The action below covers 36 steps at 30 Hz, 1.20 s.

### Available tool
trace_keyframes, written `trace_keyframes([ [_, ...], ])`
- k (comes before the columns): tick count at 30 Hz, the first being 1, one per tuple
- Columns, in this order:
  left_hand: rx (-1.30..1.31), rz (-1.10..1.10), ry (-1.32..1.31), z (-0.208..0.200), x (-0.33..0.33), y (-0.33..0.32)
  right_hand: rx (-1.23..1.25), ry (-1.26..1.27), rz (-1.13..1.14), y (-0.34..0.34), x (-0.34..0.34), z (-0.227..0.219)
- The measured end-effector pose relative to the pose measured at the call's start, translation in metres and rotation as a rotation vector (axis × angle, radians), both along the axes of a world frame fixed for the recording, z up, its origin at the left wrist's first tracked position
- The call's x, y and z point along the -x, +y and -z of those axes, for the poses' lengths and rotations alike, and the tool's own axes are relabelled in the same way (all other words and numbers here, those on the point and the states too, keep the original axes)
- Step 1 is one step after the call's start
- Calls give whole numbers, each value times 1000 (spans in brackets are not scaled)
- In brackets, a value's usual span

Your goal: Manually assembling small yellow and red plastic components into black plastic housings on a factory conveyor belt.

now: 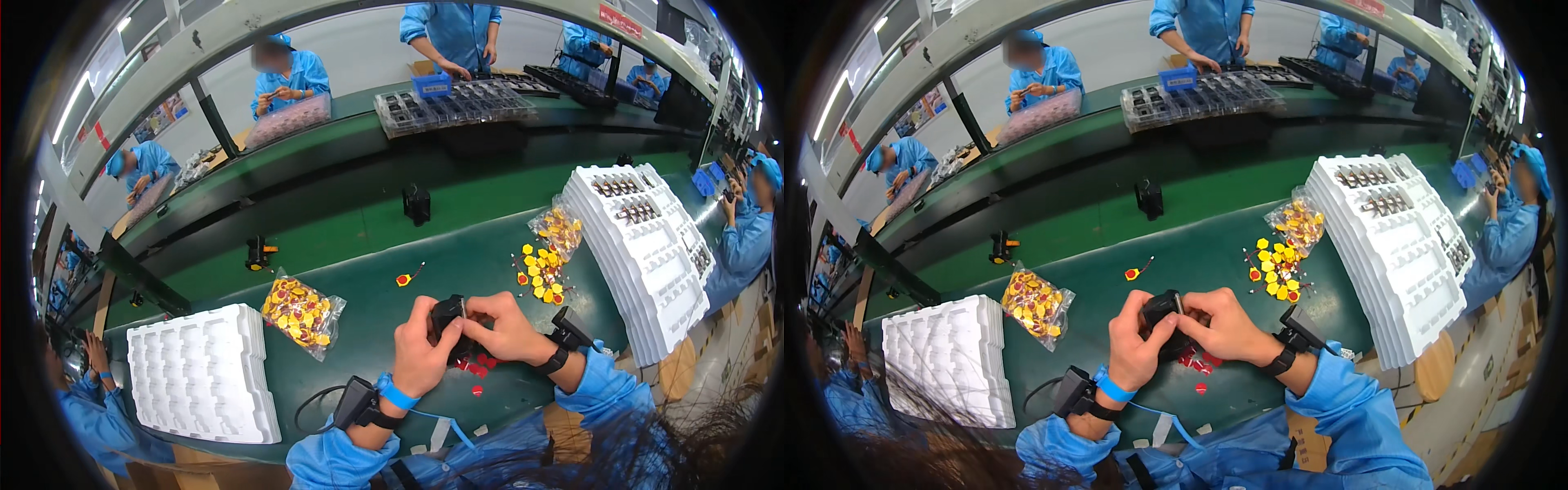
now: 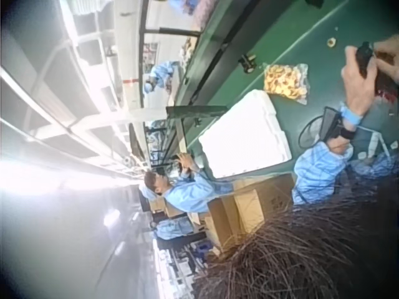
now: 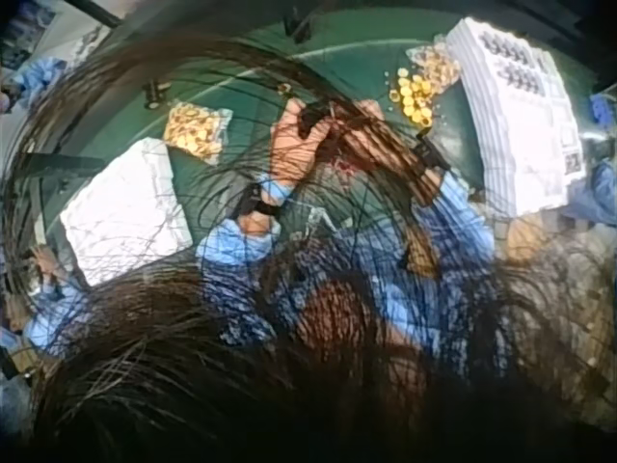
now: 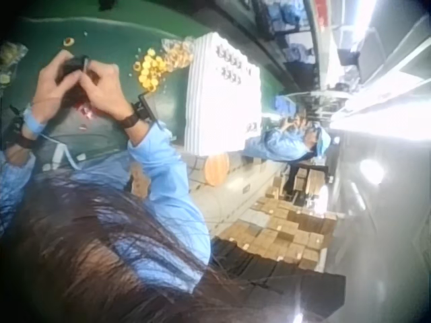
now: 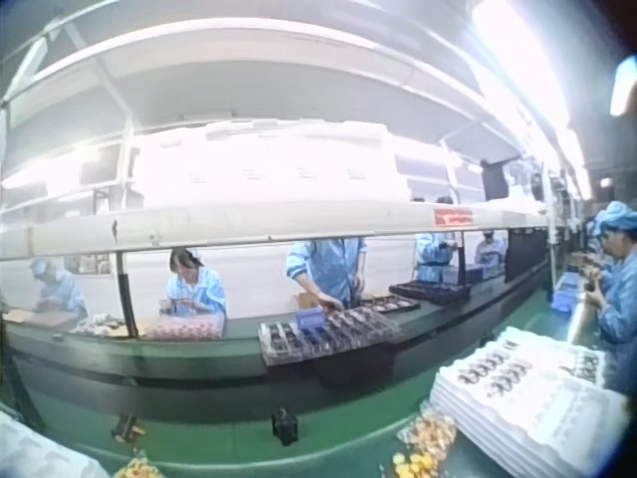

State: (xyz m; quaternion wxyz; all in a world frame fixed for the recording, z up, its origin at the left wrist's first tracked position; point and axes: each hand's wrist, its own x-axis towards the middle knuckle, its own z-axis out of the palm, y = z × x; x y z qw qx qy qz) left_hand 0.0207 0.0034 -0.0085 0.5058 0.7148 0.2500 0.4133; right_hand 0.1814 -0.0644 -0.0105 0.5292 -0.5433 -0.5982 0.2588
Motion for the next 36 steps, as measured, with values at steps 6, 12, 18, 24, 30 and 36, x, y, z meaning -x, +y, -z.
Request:
trace_keyframes([
  [6, 1, -160, -42, -7, 7, 0, 6, -234, 304, 53, -38, -18],
  [12, -124, -276, -30, 2, -3, 14, 401, -474, 568, 151, -141, -36],
  [18, -216, -294, 32, 10, -1, 19, 306, -864, 565, 172, -145, -23],
  [24, -205, -331, 3, 3, 7, 22, 392, -984, 440, 113, -123, -57],
  [30, -225, -246, 3, -2, 3, 10, 552, -1091, 346, 43, -94, -33],
  [36, -247, -215, 56, 3, 0, 11, 267, -912, 337, 32, -103, -22],
])
